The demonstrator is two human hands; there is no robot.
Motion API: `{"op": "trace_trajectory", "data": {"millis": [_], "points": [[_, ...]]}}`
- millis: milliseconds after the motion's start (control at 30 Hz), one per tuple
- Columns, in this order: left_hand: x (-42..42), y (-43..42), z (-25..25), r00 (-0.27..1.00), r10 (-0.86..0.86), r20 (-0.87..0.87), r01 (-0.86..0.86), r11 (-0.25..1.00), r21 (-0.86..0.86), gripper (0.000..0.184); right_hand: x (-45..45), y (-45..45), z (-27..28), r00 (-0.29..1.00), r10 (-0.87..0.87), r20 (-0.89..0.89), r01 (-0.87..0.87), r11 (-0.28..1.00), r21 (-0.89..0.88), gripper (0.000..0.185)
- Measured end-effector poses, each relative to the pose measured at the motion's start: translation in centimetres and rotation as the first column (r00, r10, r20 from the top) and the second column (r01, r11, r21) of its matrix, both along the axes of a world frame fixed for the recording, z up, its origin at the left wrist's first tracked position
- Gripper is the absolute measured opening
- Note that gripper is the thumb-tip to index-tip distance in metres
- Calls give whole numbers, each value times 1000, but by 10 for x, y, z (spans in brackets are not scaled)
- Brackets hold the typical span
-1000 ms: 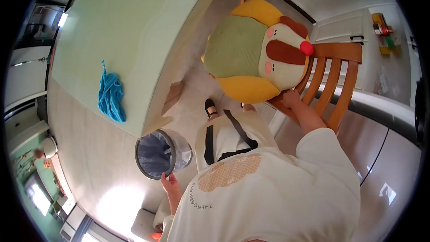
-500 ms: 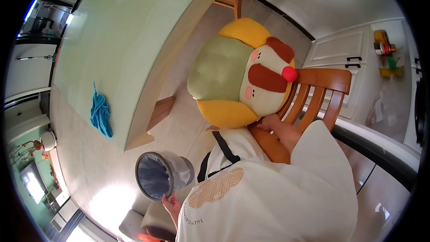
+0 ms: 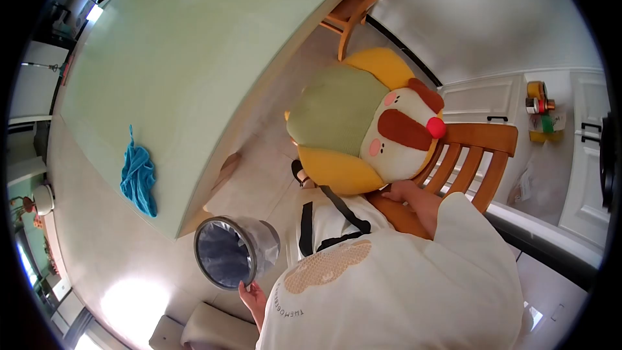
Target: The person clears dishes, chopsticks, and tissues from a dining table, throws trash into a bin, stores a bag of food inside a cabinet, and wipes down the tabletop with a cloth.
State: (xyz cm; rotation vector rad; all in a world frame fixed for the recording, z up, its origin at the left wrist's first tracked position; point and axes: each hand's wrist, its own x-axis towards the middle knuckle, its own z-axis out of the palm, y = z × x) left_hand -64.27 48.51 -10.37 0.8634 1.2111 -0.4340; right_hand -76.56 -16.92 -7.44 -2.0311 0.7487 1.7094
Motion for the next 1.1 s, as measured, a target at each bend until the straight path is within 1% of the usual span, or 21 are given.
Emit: {"op": "trace_trajectory", "data": {"millis": [100, 133, 167, 200, 300, 367, 400, 433, 500, 567, 600, 633, 667, 700, 733, 800, 833, 900, 1033, 1067, 1100], "points": [[3, -22, -3, 999, 31, -10, -30, 999, 19, 14, 7, -4, -5, 1000, -18, 0, 18, 999, -34, 60], [3, -25, 1, 997, 74, -33, -73, 996, 52, 14, 8, -4, -8, 1000, -1, -29, 1, 1000, -21, 60], [10, -19, 12, 992, 108, -62, -102, 991, 92, 15, 8, 4, -9, 999, -21, -40, 20, 1000, -24, 61], [6, -15, 9, 989, 122, -80, -113, 988, 106, 15, 4, 3, -15, 999, -34, -32, 33, 999, -33, 61], [6, 5, -6, 984, 117, -136, -95, 983, 157, 15, 15, -3, -31, 992, 16, -126, -14, 1000, 14, 68], [4, 12, -19, 978, 172, -117, -150, 973, 176, 15, 14, -5, -44, 984, 3, -180, -5, 1000, -14, 65], [15, 13, -16, 979, 167, -121, -143, 972, 184, 15, 11, -3, -49, 978, -44, -206, 37, 999, -39, 64], [20, 11, -12, 976, 197, -91, -173, 959, 227, 14, 11, -1, -52, 972, -29, -233, 21, 999, -37, 64], [21, -2, -6, 970, 240, -44, -218, 935, 279, 14, 6, -13, -65, 980, -14, -198, -4, 996, -90, 65], [15, 0, -19, 971, 239, 22, -238, 942, 237, 13, -6, -20, -78, 982, -8, -187, -8, 996, -85, 64], [14, -4, -29, 958, 284, 42, -282, 905, 319, 12, -12, -22, -83, 983, -17, -182, 3, 997, -76, 63], [12, 2, -39, 955, 294, 38, -291, 907, 305, 12, -20, -23, -86, 983, -10, -181, -7, 996, -90, 63], [15, 6, -45, 959, 280, 44, -280, 910, 306, 12, -29, -24, -91, 992, -23, -122, 14, 997, -75, 64], [14, 11, -50, 962, 270, 33, -266, 913, 310, 12, -34, -23, -86, 996, -34, -79, 29, 998, -61, 64], [9, 15, -52, 960, 279, 22, -272, 911, 310, 12, -38, -25, -82, 996, -24, -90, 18, 998, -64, 64], [14, 22, -60, 955, 297, -12, -277, 904, 326, 12, -16, -15, -67, 981, 2, -194, -22, 995, -100, 64], [14, 27, -65, 955, 295, -16, -275, 906, 323, 12, -17, -13, -63, 980, 0, -197, -20, 994, -104, 64], [9, 21, -58, 967, 250, 37, -248, 907, 340, 12, -24, -21, -62, 995, 15, -99, -20, 999, -49, 64], [3, 14, -56, 964, 257, 64, -264, 913, 312, 11, -26, -23, -61, 990, 73, -124, -78, 996, -37, 62], [4, 11, -57, 952, 304, 42, -301, 899, 318, 10, -15, -22, -50, 983, 14, -181, -24, 998, -53, 63], [10, -7, -40, 944, 329, 10, -309, 877, 369, 9, -17, -31, -52, 963, -55, -264, 49, 998, -31, 63]]}}
